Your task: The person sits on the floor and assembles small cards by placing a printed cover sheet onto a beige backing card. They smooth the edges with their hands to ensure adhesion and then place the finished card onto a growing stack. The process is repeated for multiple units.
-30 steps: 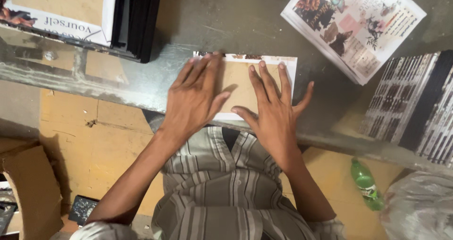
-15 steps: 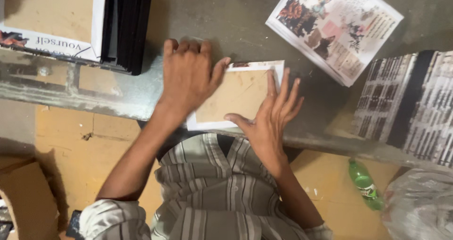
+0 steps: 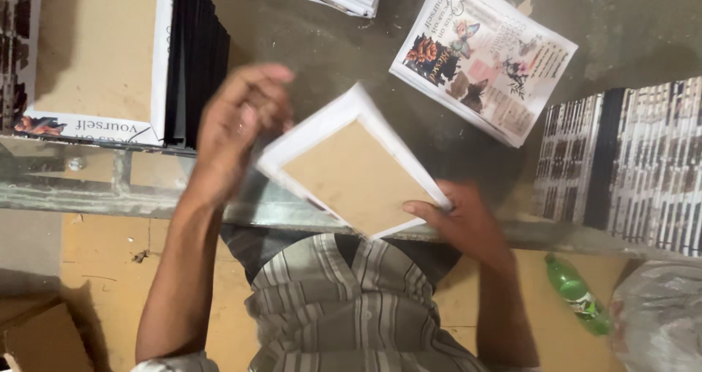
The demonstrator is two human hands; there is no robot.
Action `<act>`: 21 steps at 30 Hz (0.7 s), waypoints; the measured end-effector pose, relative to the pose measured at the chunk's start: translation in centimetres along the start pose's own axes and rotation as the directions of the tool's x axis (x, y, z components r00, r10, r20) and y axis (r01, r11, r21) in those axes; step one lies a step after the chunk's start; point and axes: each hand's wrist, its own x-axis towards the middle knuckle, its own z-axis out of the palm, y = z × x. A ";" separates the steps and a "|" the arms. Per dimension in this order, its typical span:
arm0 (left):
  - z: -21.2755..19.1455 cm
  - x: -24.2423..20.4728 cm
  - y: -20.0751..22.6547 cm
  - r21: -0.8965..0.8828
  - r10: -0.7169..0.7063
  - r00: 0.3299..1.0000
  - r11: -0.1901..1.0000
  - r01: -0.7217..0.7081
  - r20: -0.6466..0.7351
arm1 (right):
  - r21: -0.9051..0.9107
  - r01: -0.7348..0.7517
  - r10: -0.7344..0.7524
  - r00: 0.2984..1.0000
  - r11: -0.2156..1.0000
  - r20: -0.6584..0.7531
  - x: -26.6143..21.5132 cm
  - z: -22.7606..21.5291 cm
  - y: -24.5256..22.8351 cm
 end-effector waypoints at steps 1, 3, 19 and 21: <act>-0.3 0.3 1.0 0.011 0.041 0.999 0.999 -0.041 -0.024 | -0.238 0.076 -0.077 0.997 0.968 0.008 -0.5 -1.1 -0.8; -0.4 0.9 3.1 0.210 0.207 0.965 0.948 -0.238 0.158 | -0.653 0.201 -0.207 0.976 0.730 0.069 -1.1 -2.5 -2.2; 5.1 3.3 -1.6 0.859 -0.036 0.866 0.146 -0.490 0.500 | -0.857 0.328 -0.703 0.709 0.397 -0.055 6.2 -0.2 -3.8; 5.2 2.8 -2.6 0.862 -0.016 0.872 0.163 -0.480 0.489 | -0.858 0.357 -0.713 0.701 0.369 -0.015 6.7 0.1 -2.7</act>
